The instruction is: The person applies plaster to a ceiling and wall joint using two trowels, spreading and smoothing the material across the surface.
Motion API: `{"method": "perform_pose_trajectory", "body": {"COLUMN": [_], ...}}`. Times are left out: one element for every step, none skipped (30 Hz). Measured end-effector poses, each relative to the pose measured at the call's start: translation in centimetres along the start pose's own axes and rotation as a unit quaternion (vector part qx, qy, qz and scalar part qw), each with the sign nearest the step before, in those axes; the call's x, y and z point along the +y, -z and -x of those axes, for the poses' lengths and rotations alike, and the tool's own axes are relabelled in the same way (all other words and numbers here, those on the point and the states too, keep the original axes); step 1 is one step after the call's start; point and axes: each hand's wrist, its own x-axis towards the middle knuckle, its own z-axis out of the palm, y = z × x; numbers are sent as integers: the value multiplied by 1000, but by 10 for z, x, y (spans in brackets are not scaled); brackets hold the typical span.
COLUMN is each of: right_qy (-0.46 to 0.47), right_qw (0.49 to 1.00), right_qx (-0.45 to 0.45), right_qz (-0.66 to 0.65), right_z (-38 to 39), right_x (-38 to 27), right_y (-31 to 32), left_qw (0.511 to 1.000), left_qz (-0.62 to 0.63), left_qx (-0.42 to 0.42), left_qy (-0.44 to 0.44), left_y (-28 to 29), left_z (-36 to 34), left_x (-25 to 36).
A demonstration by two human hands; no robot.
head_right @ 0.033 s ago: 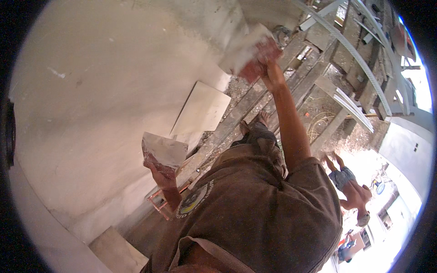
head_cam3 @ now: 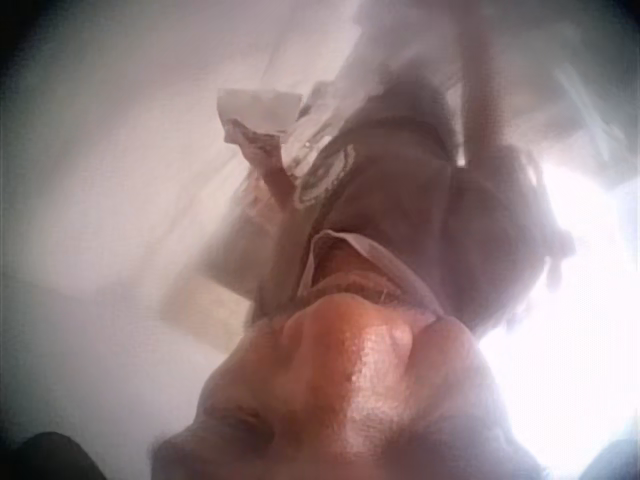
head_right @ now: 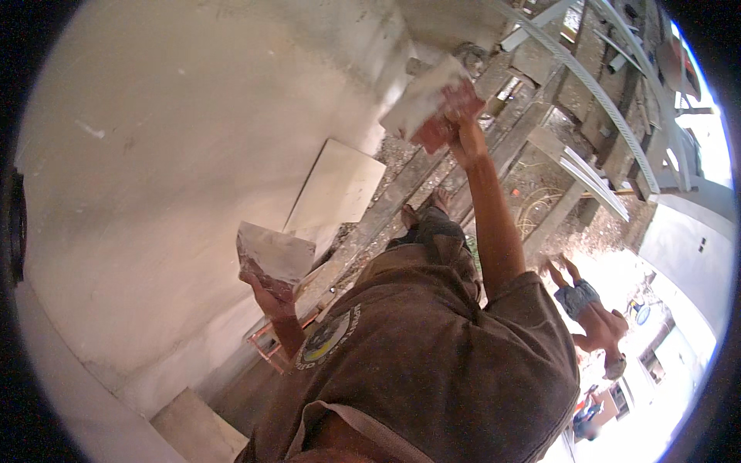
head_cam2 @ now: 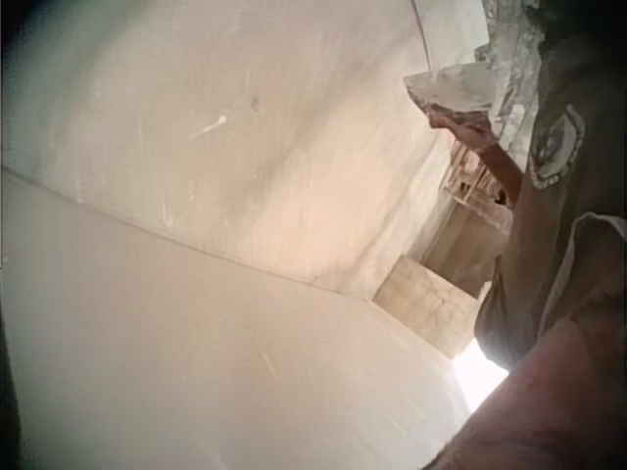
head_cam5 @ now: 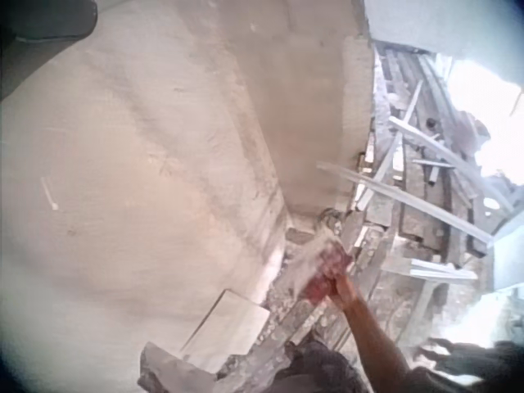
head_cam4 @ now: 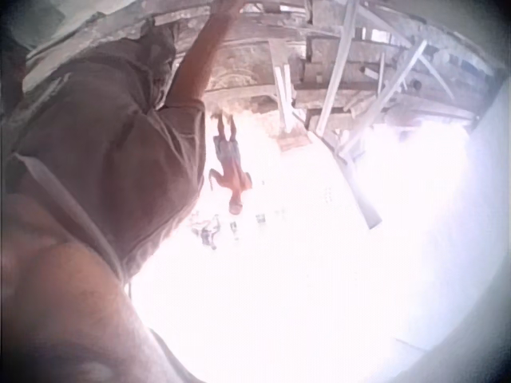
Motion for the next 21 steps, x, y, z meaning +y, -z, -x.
{"method": "perform_pose_trajectory", "body": {"right_qy": [-2,4,10,8,10,11,19,26,33,45,57,69,79,90,100,108,115,130,149,162,173], "right_qw": [999,998,995,993,991,988,986,983,980,977,975,973,971,969,967,966,964,962,958,956,953], "right_qx": [44,69,95,113,133,152,164,178,192,203,211,218,224,228,232,234,238,240,245,244,247], "right_qz": [-5,2,6,13,15,16,27,38,49,45,42,38,37,37,35,23,9,-3,-10,-15,-23], "right_z": [22,42,60,73,86,93,96,102,107,111,115,119,124,128,132,135,140,140,143,149,156], "right_x": [1,-4,-9,-17,-26,-35,-43,-51,-56,-61,-68,-73,-78,-83,-86,-86,-82,-87,-89,-92,-90], "right_y": [25,39,49,58,64,71,83,94,105,114,116,117,118,118,117,120,125,123,119,100,90], "left_qw": [989,957,953,950,946,953,959,964,967,969,972,974,976,978,980,943,940,936,972,975,973], "left_qz": [-93,-185,-198,-211,-228,-216,-203,-192,-192,-192,-192,-182,-172,-161,-21,119,119,120,-17,-151,-159], "left_qx": [114,222,227,231,229,212,196,181,160,139,118,101,84,67,-56,-174,-177,-179,-70,46,50], "left_qy": [-20,-38,-28,-18,-7,8,22,38,50,62,71,86,100,113,188,256,265,277,223,154,159], "left_y": [-9,-19,-29,-38,-46,-46,-43,-45,-47,-50,-53,-57,-61,-63,-46,-13,-16,-36,-57,-79,-78], "left_z": [-8,-17,-27,-38,-50,-60,-69,-77,-85,-94,-101,-105,-109,-113,-124,-139,-145,-151,-145,-139,-144], "left_x": [-5,-11,-16,-21,-24,-28,-32,-36,-39,-43,-45,-47,-49,-50,-50,-48,-51,-55,-61,-65,-68]}}
